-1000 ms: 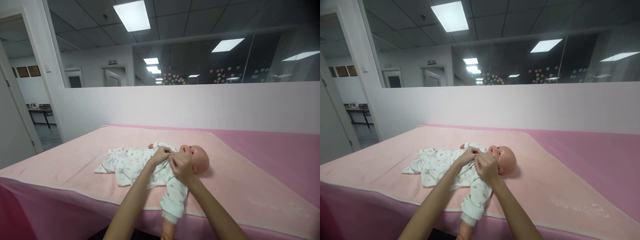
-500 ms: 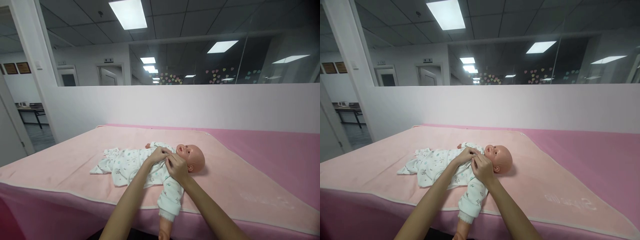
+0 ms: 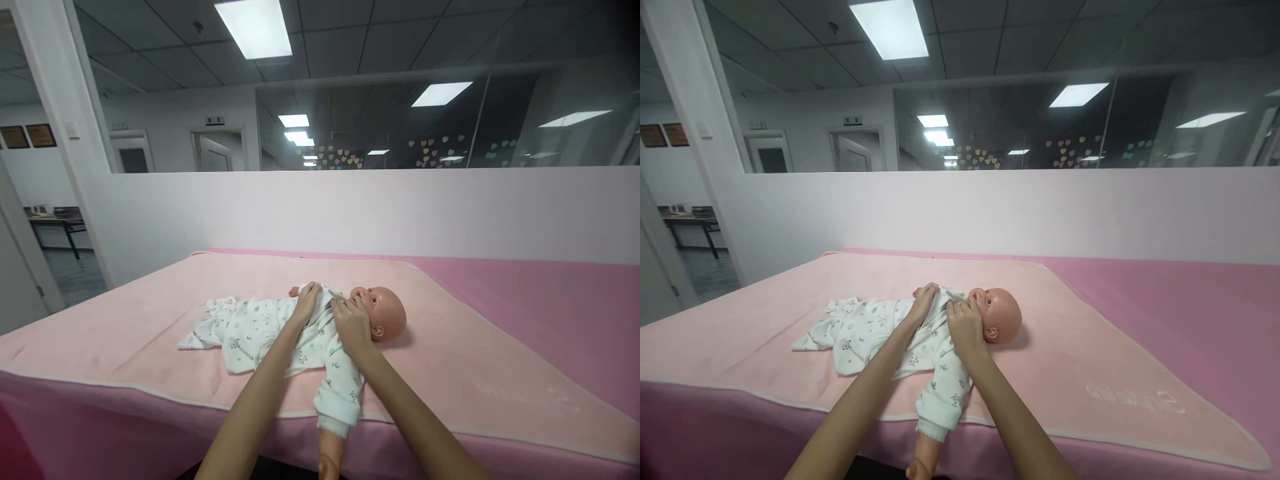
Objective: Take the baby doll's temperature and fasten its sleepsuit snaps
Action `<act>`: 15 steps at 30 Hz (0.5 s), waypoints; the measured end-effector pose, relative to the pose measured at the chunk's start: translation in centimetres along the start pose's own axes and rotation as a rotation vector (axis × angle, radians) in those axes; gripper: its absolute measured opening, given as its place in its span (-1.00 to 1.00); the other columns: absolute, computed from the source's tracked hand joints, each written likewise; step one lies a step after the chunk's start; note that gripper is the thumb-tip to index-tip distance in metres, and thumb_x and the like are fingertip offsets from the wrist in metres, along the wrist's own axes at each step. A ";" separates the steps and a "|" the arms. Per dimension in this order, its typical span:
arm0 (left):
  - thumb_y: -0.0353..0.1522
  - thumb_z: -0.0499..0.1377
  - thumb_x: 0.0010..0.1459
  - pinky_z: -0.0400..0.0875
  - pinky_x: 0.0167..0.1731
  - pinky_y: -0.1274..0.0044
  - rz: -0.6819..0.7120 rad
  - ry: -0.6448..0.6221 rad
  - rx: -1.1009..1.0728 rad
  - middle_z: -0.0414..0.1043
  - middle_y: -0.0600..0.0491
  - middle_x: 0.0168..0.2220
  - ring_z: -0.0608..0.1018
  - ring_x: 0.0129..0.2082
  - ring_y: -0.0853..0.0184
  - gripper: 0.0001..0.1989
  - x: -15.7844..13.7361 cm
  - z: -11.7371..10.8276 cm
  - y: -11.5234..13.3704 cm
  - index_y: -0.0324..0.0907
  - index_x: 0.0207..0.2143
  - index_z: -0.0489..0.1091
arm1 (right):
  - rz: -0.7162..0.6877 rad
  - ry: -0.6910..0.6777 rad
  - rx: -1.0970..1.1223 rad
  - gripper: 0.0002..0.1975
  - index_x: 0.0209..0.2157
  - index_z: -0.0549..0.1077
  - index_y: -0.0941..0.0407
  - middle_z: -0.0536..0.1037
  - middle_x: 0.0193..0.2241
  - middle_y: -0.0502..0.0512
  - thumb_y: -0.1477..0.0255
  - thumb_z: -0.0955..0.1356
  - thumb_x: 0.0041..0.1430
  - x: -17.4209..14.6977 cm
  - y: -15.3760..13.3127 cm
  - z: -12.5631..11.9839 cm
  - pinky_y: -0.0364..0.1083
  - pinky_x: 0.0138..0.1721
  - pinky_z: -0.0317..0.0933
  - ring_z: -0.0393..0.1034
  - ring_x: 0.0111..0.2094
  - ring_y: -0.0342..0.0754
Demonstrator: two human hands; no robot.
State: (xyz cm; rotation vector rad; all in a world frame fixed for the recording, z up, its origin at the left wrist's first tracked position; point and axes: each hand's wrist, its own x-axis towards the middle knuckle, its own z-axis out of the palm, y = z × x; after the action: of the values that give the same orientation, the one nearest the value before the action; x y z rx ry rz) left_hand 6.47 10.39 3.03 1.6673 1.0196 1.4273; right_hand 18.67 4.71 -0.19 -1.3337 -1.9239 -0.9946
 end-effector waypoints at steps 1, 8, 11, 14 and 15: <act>-0.32 -0.04 -0.05 0.17 -0.28 0.57 0.003 0.005 -0.002 0.25 0.11 -0.51 0.28 -0.37 0.38 -0.84 0.0 0.0 0.0 -0.20 -0.59 0.21 | -0.005 -0.013 -0.001 -0.76 -0.20 0.38 0.23 0.50 -0.42 0.16 0.63 0.22 0.08 0.0 0.0 0.1 0.05 -0.03 -0.02 0.32 -0.33 -0.01; -0.32 0.03 -0.11 0.17 -0.31 0.58 0.012 -0.002 -0.024 0.24 0.13 -0.56 0.29 -0.42 0.40 -0.85 0.1 0.1 0.0 -0.20 -0.62 0.25 | 0.021 -0.009 0.035 -0.83 -0.40 0.41 0.17 0.46 -0.55 0.10 0.60 0.21 0.11 0.1 0.2 0.7 0.03 -0.05 0.00 0.31 -0.41 -0.04; -0.31 0.06 -0.13 0.17 -0.33 0.58 0.006 0.001 -0.032 0.24 0.14 -0.59 0.29 -0.45 0.41 -0.85 0.2 0.0 -0.1 -0.21 -0.62 0.26 | 0.030 0.049 0.093 -0.81 -0.39 0.41 0.17 0.45 -0.56 0.08 0.63 0.20 0.09 0.1 0.3 0.8 0.01 -0.07 0.03 0.30 -0.44 -0.06; -0.30 0.05 -0.12 0.18 -0.35 0.57 -0.004 0.038 -0.041 0.24 0.14 -0.60 0.29 -0.46 0.40 -0.84 0.5 -0.2 -0.3 -0.21 -0.62 0.28 | 0.046 0.169 0.210 -0.79 -0.36 0.41 0.17 0.47 -0.52 0.07 0.64 0.19 0.10 0.0 0.4 0.3 -0.04 -0.14 0.10 0.31 -0.42 -0.08; -0.29 0.05 -0.12 0.18 -0.35 0.57 -0.007 0.059 -0.043 0.24 0.14 -0.60 0.29 -0.46 0.40 -0.83 0.6 -0.3 -0.5 -0.21 -0.62 0.28 | 0.067 0.217 0.258 -0.79 -0.35 0.41 0.16 0.47 -0.50 0.07 0.63 0.18 0.11 -0.1 0.4 0.1 -0.06 -0.18 0.12 0.31 -0.41 -0.08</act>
State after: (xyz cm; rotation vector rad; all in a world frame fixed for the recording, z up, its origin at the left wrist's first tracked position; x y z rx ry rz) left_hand 6.12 11.12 2.92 1.5977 1.0188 1.4918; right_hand 19.10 4.83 -0.19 -1.0889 -1.7636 -0.7926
